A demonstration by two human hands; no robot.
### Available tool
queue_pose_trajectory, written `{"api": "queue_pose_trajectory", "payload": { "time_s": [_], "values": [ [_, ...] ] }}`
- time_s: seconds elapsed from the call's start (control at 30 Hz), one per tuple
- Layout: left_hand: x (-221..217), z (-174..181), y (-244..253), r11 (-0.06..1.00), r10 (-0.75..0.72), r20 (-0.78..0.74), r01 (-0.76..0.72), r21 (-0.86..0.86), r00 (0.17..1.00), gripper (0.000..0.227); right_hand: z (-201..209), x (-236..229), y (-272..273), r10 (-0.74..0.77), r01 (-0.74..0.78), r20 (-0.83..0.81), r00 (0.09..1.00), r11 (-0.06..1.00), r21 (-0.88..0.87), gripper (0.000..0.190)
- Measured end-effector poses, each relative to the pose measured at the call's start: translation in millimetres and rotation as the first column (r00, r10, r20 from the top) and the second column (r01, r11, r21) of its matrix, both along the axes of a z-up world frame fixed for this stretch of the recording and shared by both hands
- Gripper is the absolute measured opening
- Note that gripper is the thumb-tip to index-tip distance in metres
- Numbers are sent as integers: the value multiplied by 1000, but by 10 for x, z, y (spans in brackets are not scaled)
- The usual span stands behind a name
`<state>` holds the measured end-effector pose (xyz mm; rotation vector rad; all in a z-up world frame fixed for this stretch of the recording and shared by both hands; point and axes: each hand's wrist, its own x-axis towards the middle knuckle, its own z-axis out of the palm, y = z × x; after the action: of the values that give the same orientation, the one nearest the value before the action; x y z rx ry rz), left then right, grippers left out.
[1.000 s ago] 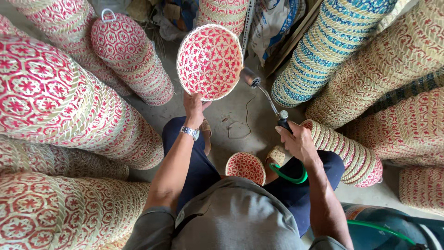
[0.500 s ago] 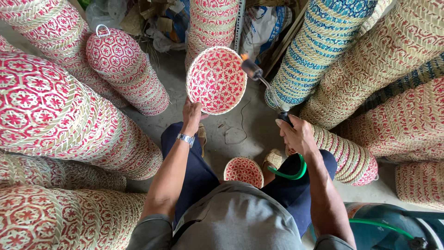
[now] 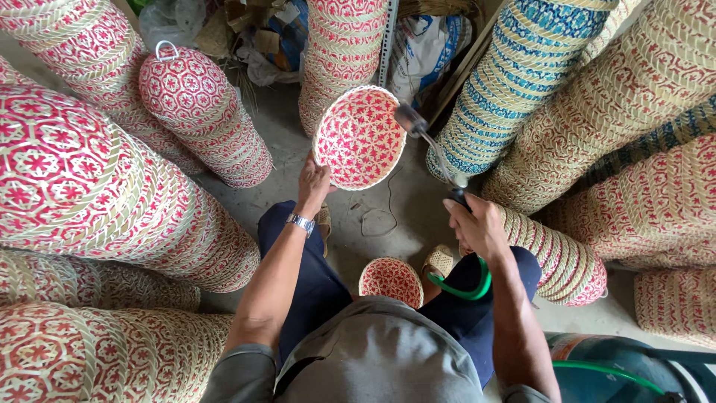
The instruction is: The person sits on the floor and uses a blowtorch to apply flame to the surface of woven baskets. The person picks up each basket, rotates it to treat different sides, and places it back into a stack.
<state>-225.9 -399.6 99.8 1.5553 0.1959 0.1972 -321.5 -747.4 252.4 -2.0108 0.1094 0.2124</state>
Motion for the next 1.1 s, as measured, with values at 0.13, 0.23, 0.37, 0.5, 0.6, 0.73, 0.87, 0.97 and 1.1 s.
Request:
{"api": "queue_pose_trajectory", "payload": {
  "time_s": [0.13,0.23,0.37,0.5,0.6,0.73,0.87,0.97,1.1],
  "values": [
    [10,26,-151,985,-74,-49,66,-159,996,61,17,68,161,177,-168,109,978,981,-93,32],
    [-4,69,-156,980,-72,-86,54,-193,994,66,-76,128,188,183,-167,96,979,975,-147,33],
    [-33,94,-43,964,-48,-60,31,-264,997,67,-360,109,83,130,-107,101,986,973,-202,32],
    [-40,35,-60,941,-39,-3,35,-336,999,60,-543,69,67,232,-191,163,959,954,-231,30],
    [-52,-78,-201,916,-53,-7,46,-398,999,51,-529,156,244,153,-122,206,966,980,-157,31],
    [-85,-161,-335,863,-95,1,83,-499,995,41,-380,205,365,286,-267,208,936,957,-114,26],
    [-142,-139,-304,819,-81,-13,59,-570,997,37,-332,142,346,181,-158,259,949,982,-104,29],
    [-262,-142,-423,767,-59,40,71,-638,997,34,-432,223,357,-33,55,280,959,996,-73,39],
    [-492,-141,-762,728,-89,20,78,-681,996,30,-671,476,408,-236,226,242,941,972,69,47]
  ]
}}
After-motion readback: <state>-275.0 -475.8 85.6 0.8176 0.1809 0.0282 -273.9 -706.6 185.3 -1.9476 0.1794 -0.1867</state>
